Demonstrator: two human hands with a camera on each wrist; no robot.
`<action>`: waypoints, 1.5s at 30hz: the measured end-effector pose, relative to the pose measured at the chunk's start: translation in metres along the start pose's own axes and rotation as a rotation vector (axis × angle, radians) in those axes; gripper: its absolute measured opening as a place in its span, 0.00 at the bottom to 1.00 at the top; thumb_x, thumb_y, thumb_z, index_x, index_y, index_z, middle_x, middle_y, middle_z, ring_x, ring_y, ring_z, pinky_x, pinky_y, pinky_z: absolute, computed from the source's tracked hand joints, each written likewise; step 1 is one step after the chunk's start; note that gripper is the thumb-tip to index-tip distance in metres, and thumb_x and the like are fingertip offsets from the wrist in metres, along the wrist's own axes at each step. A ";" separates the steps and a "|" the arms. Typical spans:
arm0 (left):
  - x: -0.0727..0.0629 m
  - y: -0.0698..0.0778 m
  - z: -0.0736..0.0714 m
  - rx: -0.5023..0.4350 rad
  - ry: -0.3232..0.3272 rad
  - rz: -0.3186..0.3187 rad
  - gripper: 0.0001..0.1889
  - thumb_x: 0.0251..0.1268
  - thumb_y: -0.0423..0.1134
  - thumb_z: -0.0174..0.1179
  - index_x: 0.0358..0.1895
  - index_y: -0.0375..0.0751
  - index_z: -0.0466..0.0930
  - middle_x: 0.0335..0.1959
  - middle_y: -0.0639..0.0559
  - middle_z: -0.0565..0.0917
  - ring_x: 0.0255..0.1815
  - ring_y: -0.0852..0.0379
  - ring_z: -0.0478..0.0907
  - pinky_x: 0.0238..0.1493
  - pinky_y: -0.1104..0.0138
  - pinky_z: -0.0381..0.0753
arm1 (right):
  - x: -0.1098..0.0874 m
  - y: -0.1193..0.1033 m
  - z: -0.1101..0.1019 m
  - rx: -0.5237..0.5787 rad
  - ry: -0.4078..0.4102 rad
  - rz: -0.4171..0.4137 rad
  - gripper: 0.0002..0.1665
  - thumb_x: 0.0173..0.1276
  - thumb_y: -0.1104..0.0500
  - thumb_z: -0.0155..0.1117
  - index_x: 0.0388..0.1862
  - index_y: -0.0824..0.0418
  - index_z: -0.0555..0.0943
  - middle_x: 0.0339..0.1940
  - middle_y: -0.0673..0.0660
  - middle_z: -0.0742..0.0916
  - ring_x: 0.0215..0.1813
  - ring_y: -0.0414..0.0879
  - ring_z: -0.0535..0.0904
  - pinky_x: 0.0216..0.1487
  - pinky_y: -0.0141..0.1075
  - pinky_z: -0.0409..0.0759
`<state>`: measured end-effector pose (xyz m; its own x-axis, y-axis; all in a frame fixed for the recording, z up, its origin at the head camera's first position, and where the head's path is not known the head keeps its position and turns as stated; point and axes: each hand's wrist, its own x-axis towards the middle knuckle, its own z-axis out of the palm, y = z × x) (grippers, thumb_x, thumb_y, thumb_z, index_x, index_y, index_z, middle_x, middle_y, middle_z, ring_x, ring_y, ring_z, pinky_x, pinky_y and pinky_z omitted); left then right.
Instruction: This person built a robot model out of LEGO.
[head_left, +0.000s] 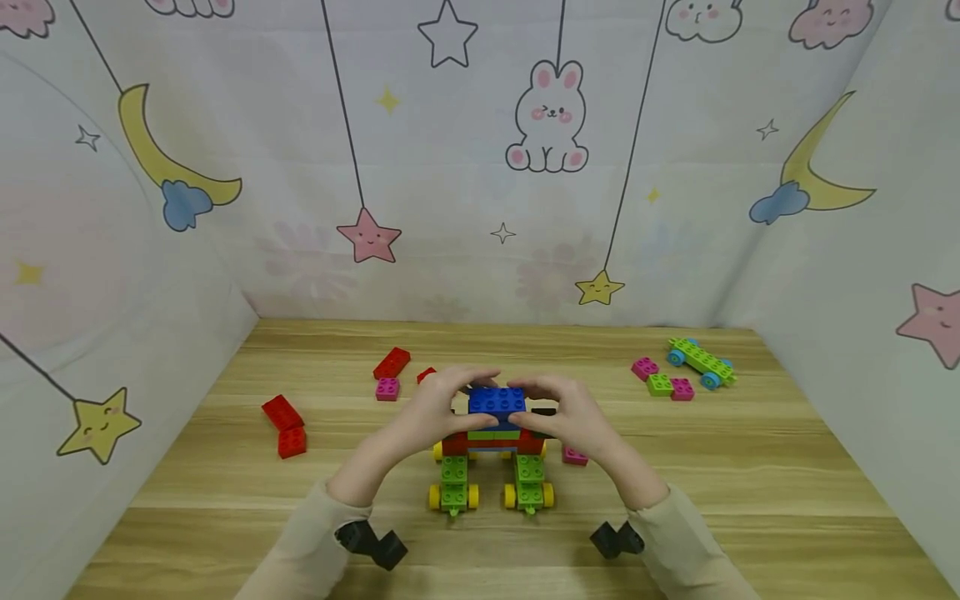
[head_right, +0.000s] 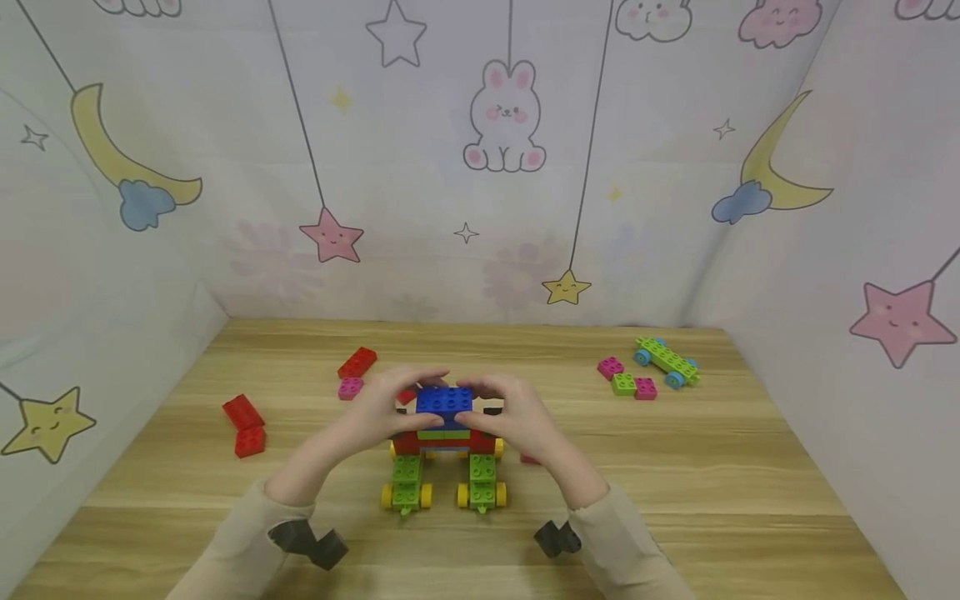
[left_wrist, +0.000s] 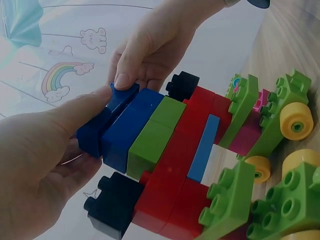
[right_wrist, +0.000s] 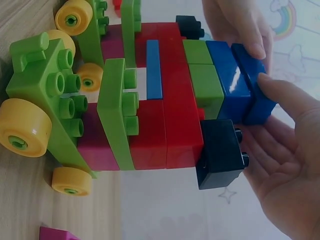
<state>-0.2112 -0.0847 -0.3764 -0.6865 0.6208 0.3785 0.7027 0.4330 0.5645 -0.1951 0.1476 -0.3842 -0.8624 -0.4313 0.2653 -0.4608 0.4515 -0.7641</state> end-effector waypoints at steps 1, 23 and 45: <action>-0.001 -0.001 0.000 -0.007 0.003 -0.007 0.30 0.57 0.40 0.70 0.63 0.35 0.75 0.51 0.46 0.85 0.50 0.51 0.82 0.53 0.59 0.82 | 0.000 0.000 0.000 -0.001 0.001 0.004 0.24 0.64 0.58 0.70 0.58 0.65 0.80 0.55 0.63 0.85 0.56 0.59 0.82 0.56 0.53 0.80; -0.013 -0.008 -0.003 -0.034 0.073 -0.014 0.20 0.56 0.37 0.71 0.53 0.34 0.83 0.48 0.43 0.87 0.48 0.49 0.83 0.49 0.58 0.84 | 0.000 0.000 0.002 -0.030 0.008 -0.001 0.23 0.63 0.58 0.71 0.57 0.62 0.82 0.53 0.62 0.86 0.55 0.58 0.83 0.55 0.51 0.81; -0.013 -0.012 -0.001 -0.123 0.072 -0.074 0.20 0.56 0.36 0.71 0.53 0.35 0.84 0.47 0.44 0.87 0.48 0.48 0.83 0.49 0.58 0.83 | 0.005 0.000 -0.002 0.009 -0.065 0.061 0.23 0.64 0.56 0.71 0.57 0.63 0.82 0.51 0.61 0.87 0.54 0.56 0.83 0.56 0.50 0.81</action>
<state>-0.2111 -0.0986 -0.3877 -0.7507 0.5395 0.3815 0.6242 0.3898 0.6771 -0.2000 0.1474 -0.3814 -0.8730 -0.4535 0.1795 -0.4059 0.4714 -0.7830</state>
